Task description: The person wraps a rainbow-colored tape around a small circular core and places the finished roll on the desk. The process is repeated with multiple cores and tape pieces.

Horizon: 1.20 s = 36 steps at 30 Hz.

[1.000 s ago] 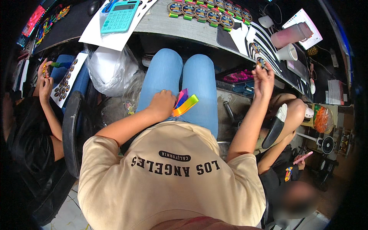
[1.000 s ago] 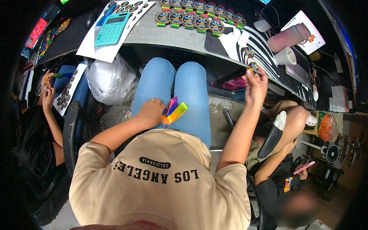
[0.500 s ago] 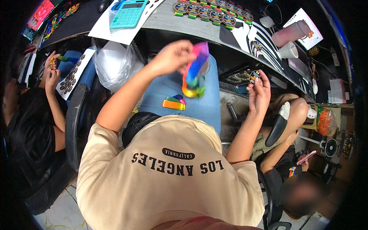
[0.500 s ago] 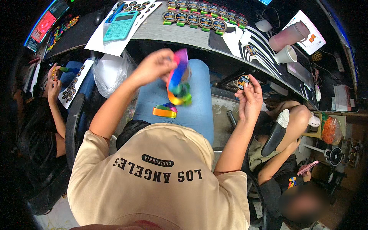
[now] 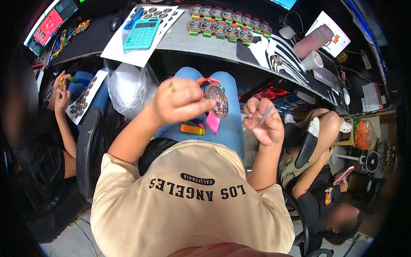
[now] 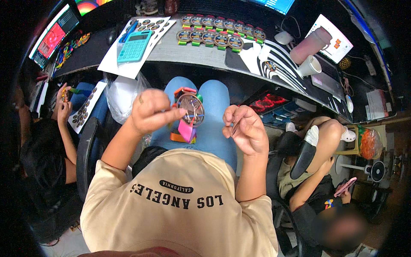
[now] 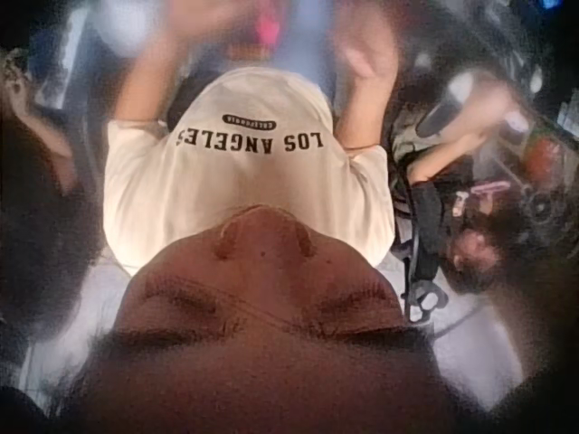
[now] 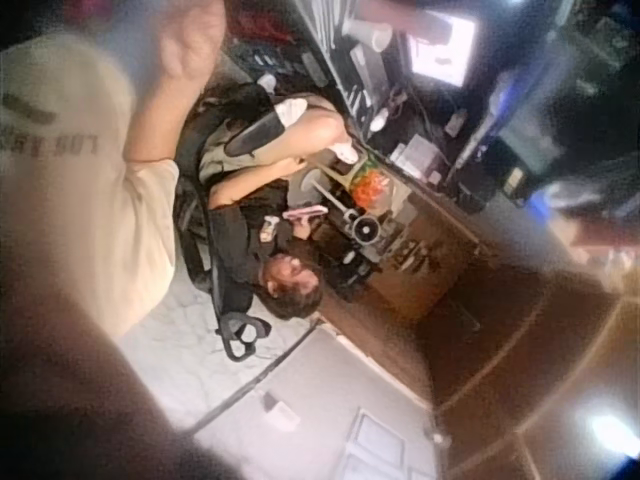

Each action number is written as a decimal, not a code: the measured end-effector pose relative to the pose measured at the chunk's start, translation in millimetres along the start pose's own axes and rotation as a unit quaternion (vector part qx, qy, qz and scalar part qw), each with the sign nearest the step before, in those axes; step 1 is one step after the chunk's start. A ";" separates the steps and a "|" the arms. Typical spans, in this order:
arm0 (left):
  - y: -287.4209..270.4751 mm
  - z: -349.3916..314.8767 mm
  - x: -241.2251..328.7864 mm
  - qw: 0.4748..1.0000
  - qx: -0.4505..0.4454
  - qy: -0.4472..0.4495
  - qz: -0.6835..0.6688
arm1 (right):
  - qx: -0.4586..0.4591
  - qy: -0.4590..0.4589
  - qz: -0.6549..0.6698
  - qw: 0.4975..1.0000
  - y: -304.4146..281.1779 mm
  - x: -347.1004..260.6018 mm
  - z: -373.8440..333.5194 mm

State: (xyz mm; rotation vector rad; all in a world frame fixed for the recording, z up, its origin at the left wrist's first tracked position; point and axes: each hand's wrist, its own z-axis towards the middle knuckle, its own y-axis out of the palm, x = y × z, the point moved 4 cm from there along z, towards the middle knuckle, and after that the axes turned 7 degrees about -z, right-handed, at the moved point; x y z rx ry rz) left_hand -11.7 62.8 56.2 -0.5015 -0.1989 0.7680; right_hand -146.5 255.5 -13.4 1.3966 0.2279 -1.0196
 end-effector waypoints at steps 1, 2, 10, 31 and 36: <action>1.3 -4.7 3.7 1.000 0.000 0.022 0.008 | 0.027 0.027 -0.067 0.997 3.7 -0.1 0.0; 3.0 -9.1 7.5 0.999 -0.001 0.044 0.005 | 0.055 0.055 -0.134 0.988 6.9 -0.3 -0.3; 18.1 -30.1 10.7 0.994 -0.040 -0.064 -0.077 | 0.107 0.100 -0.176 0.973 23.2 17.3 13.2; 58.4 -69.3 16.8 0.751 0.342 -0.496 -0.271 | 0.124 0.036 0.053 0.990 31.4 24.9 16.2; 91.2 -92.3 23.3 0.380 0.379 -0.654 -0.534 | 0.188 -0.026 -0.132 0.973 30.8 52.0 7.2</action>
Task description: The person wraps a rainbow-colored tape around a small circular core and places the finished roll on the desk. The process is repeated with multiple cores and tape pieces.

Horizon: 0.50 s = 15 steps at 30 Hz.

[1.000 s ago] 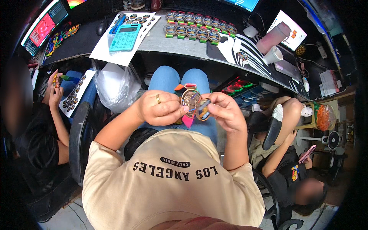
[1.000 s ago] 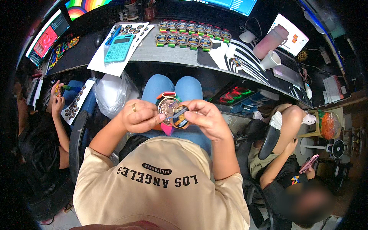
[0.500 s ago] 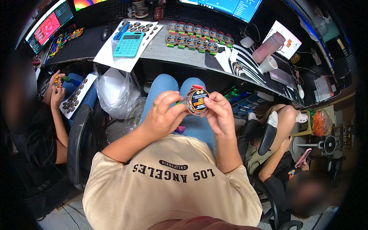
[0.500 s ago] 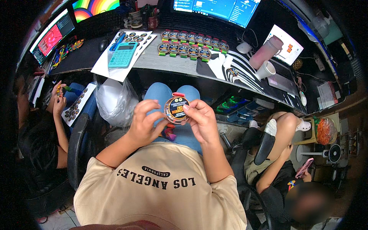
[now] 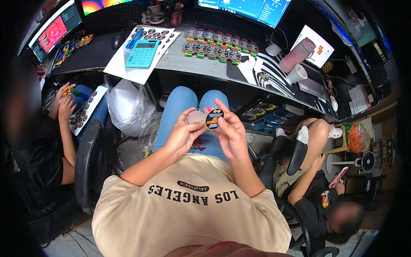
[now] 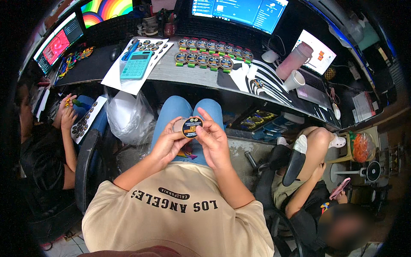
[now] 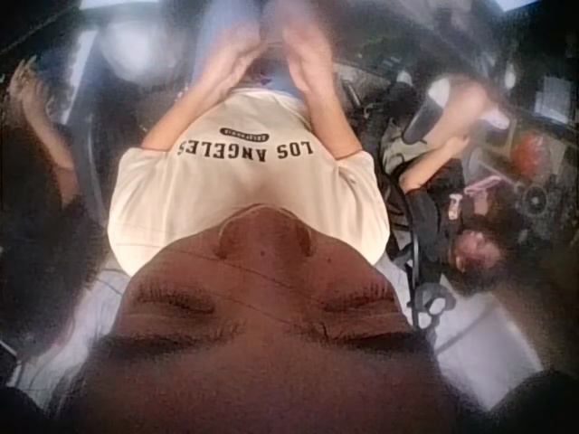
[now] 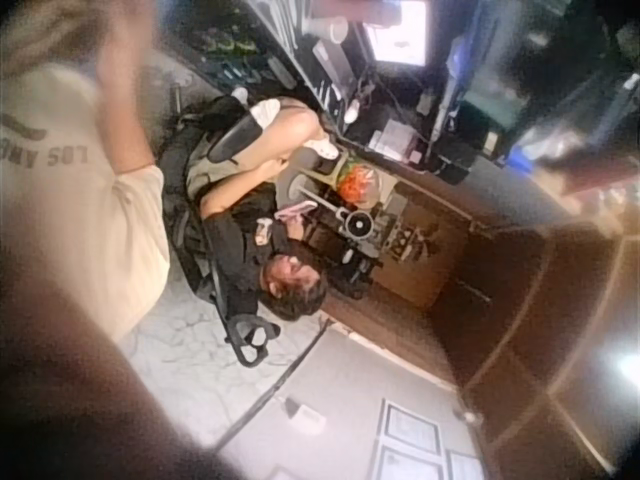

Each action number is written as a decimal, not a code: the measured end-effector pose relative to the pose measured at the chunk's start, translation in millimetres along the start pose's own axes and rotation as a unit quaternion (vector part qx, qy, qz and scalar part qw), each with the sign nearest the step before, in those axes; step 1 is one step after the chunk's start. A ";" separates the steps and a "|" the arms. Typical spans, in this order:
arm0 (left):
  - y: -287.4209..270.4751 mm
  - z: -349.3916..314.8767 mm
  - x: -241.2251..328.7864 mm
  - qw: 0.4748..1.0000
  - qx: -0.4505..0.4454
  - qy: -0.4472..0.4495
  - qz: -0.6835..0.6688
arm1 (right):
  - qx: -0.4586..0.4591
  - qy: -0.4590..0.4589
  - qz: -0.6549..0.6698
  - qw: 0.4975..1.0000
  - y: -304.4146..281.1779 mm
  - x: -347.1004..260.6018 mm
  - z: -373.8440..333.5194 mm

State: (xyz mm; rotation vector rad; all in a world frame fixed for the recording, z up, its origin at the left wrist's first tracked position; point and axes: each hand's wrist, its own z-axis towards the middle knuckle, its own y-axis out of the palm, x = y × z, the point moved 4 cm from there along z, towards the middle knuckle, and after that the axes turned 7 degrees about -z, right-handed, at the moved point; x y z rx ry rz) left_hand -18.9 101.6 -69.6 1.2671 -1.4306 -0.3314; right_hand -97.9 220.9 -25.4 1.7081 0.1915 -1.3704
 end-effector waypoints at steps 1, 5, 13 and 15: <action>-0.9 -2.5 -0.9 1.000 -0.001 -0.013 0.013 | 0.001 -0.020 -0.032 0.999 -1.0 2.0 -0.9; -3.0 -12.7 -0.4 0.992 -0.032 -0.123 0.004 | 0.014 -0.072 -0.153 0.986 -5.2 3.1 1.5; 3.5 -31.5 -20.6 0.924 -0.165 -0.310 0.154 | -0.078 0.043 -0.107 0.990 -4.9 -4.5 5.6; 10.9 -40.4 -27.2 0.893 -0.221 -0.391 0.027 | -0.116 0.067 -0.132 0.982 -4.0 -11.0 7.9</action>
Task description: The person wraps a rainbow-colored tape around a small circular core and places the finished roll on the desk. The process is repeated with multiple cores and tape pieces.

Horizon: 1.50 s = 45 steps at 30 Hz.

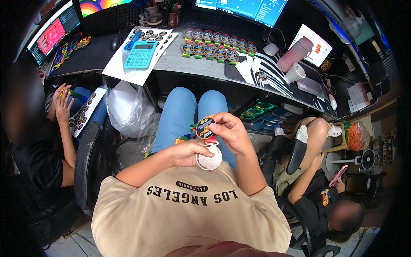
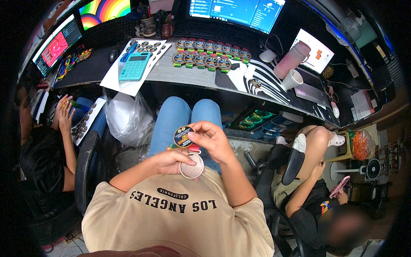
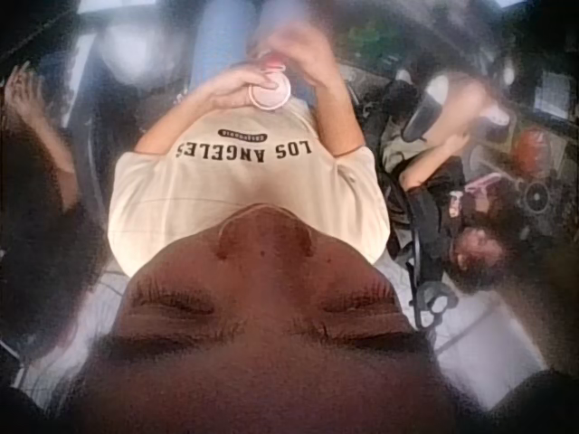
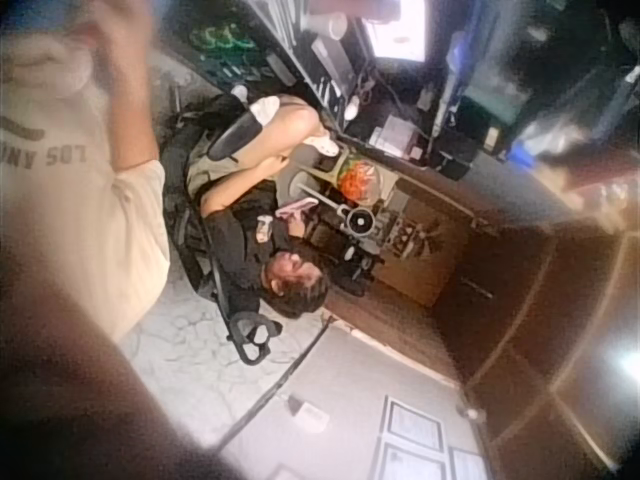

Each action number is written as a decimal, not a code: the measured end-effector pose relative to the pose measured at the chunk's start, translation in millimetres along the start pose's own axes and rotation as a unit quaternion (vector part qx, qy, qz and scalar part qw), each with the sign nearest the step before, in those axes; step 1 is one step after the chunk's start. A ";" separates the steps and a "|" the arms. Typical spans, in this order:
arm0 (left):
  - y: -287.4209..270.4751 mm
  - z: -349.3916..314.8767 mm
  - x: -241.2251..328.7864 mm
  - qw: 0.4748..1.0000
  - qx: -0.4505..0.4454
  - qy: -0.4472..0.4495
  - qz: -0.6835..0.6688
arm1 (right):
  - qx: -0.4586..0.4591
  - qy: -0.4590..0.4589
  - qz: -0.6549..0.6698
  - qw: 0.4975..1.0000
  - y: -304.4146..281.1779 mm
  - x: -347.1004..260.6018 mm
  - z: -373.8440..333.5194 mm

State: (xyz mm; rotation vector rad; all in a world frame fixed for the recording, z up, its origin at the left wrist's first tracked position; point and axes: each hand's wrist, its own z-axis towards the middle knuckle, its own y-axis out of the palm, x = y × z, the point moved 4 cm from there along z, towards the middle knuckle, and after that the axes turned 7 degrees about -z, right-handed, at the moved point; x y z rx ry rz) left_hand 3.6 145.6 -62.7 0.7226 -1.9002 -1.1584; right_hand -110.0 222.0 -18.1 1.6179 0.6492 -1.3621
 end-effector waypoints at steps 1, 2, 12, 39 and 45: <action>1.5 -1.0 -1.3 0.999 -0.017 -0.028 -0.029 | -0.012 -0.001 -0.020 1.000 -1.1 -5.2 0.4; 5.6 -1.4 -0.5 0.996 -0.058 -0.029 -0.065 | -0.033 0.000 -0.033 0.999 -1.6 -10.6 0.1; 32.0 -25.9 59.0 0.940 0.067 0.311 0.121 | 0.106 -0.046 -0.101 0.988 -27.5 -54.5 -18.3; 54.8 -29.2 79.6 0.878 0.123 0.357 0.293 | 0.217 -0.102 -0.341 0.909 11.5 -60.4 -29.5; 57.3 -28.6 75.0 0.858 0.144 0.369 0.328 | 0.213 -0.189 -0.424 0.860 17.4 -65.5 -29.6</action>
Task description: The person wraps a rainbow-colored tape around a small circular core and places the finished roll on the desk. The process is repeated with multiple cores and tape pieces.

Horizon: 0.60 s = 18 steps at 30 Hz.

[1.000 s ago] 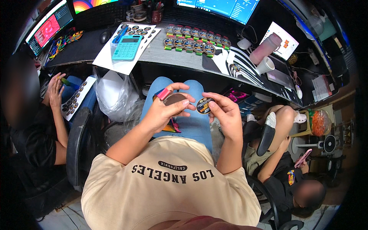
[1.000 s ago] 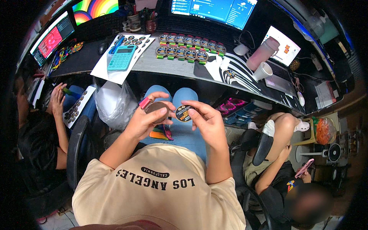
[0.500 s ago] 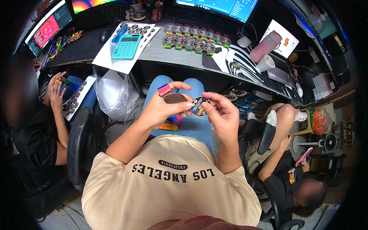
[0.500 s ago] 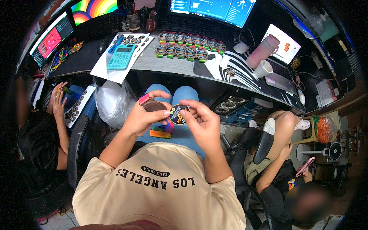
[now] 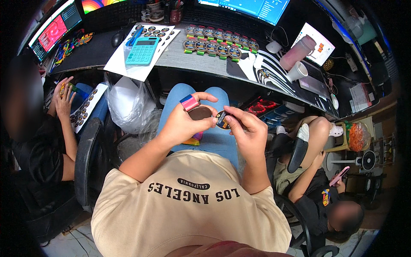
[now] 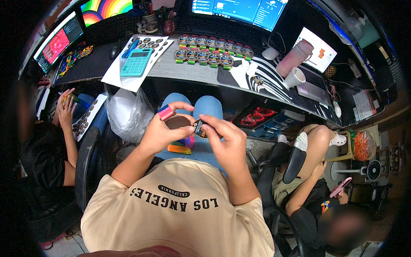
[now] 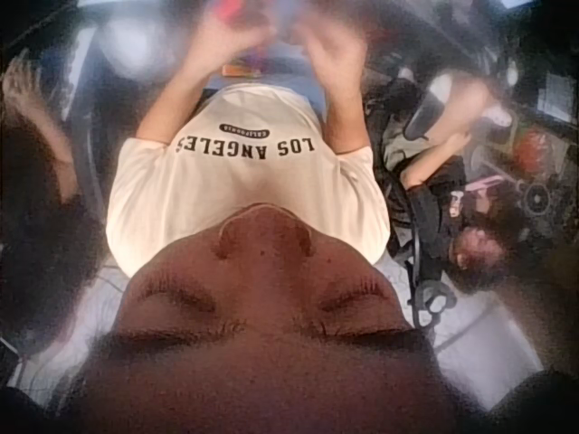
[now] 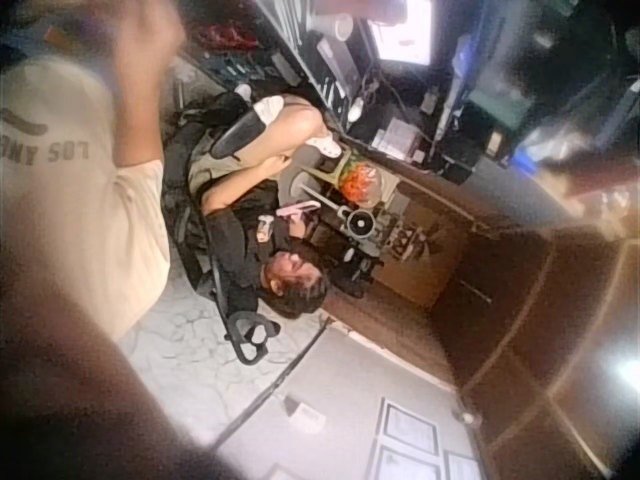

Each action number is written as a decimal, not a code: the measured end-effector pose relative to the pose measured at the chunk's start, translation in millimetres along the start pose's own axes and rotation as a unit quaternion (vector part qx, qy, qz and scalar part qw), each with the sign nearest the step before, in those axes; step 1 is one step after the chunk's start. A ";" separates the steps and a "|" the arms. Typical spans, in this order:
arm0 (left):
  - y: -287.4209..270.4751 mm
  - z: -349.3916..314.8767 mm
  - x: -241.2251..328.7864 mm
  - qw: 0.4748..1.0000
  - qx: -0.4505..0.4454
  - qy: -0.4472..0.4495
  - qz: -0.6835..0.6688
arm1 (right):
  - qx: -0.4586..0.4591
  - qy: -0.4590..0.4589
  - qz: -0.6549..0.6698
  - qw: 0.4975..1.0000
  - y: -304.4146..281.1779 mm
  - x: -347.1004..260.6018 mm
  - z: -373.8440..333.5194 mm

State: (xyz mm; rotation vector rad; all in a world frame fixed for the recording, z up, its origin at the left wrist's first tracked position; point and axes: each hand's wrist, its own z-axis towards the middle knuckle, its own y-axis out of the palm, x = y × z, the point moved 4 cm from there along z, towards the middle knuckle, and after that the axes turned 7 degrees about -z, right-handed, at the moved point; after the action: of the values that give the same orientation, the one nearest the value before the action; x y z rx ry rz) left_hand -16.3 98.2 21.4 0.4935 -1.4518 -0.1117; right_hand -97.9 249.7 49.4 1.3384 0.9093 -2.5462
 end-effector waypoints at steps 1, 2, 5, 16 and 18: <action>0.9 -0.1 0.5 1.000 -0.005 0.014 0.010 | 0.000 -0.001 -0.005 1.000 0.0 -0.8 -0.2; 1.3 -0.3 0.6 0.999 -0.007 0.022 0.021 | 0.000 -0.003 -0.010 1.000 0.0 -1.7 -0.4; 1.5 -0.6 -1.1 1.000 -0.004 0.021 0.016 | 0.001 -0.013 -0.020 1.000 0.3 -4.7 -0.8; 2.0 -1.4 -1.2 0.999 0.012 0.041 0.027 | 0.001 -0.038 -0.044 0.998 1.1 -7.9 -2.6; 2.1 -1.9 -0.8 0.999 0.016 0.036 0.033 | 0.006 -0.042 -0.048 0.998 1.4 -8.0 -3.3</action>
State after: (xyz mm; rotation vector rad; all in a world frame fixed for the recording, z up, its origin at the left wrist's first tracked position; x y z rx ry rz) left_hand -15.1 100.8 21.4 0.4714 -1.3985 -0.0182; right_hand -90.2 249.1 53.6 1.2094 0.9657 -2.6614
